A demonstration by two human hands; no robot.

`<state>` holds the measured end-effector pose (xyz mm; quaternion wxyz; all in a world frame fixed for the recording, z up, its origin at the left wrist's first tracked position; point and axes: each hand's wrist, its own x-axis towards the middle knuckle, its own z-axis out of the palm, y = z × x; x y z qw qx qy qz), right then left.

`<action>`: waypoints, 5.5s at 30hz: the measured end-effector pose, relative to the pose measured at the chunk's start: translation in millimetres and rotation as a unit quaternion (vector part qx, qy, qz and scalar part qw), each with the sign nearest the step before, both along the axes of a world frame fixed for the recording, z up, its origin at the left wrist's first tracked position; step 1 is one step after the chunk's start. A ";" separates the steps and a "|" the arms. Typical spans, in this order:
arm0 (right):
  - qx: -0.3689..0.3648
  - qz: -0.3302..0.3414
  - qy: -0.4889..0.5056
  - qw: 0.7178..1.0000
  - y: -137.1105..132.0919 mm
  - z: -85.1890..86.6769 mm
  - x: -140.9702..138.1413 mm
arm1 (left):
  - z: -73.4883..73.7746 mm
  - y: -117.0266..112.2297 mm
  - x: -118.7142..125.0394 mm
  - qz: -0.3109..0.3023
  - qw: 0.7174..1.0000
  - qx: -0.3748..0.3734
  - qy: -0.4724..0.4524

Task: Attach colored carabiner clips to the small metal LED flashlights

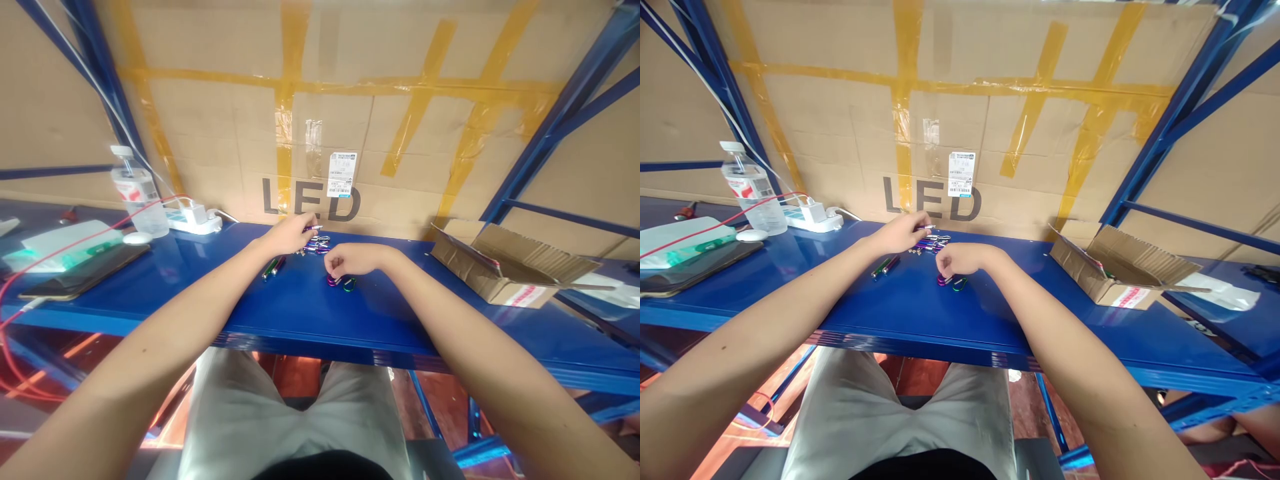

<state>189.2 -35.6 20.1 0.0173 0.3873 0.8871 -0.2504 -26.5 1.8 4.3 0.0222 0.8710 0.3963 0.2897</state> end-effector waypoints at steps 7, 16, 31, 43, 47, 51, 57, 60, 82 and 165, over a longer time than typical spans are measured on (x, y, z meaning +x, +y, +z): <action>-0.032 -0.190 0.192 0.962 7.7 0.2 5.1 | 1.6 1.6 0.4 0.012 0.999 0.015 -0.028; -0.148 -0.325 0.413 0.838 15.8 -4.0 7.9 | -2.2 -4.5 11.5 -0.048 0.997 -0.004 -0.054; -0.165 -0.294 0.433 0.836 13.8 -4.7 2.9 | -1.7 -14.6 16.4 -0.077 0.997 0.027 0.008; -0.137 -0.304 0.439 0.834 9.2 -4.0 -4.0 | -2.7 -17.4 20.5 -0.097 0.993 0.067 0.014; -0.131 -0.310 0.438 0.834 8.5 -4.6 -5.1 | -2.8 -17.7 21.7 -0.085 0.994 0.071 0.015; -0.129 -0.310 0.442 0.832 7.8 -4.4 -6.4 | -1.3 -18.0 21.7 -0.082 0.993 0.079 0.021; -0.130 -0.316 0.447 0.827 7.5 -3.5 -6.4 | -1.5 -17.9 21.8 -0.087 0.992 0.084 0.031; -0.129 -0.315 0.444 0.829 6.5 -3.2 -6.7 | -1.7 -18.2 21.9 -0.079 0.993 0.088 0.032; -0.141 -0.316 0.448 0.824 6.8 -5.6 -7.9 | -4.2 -14.0 20.4 -0.086 0.992 0.092 0.026; -0.154 -0.137 0.409 0.889 18.7 -17.1 1.9 | -3.4 5.3 12.1 -0.161 0.926 -0.192 -0.281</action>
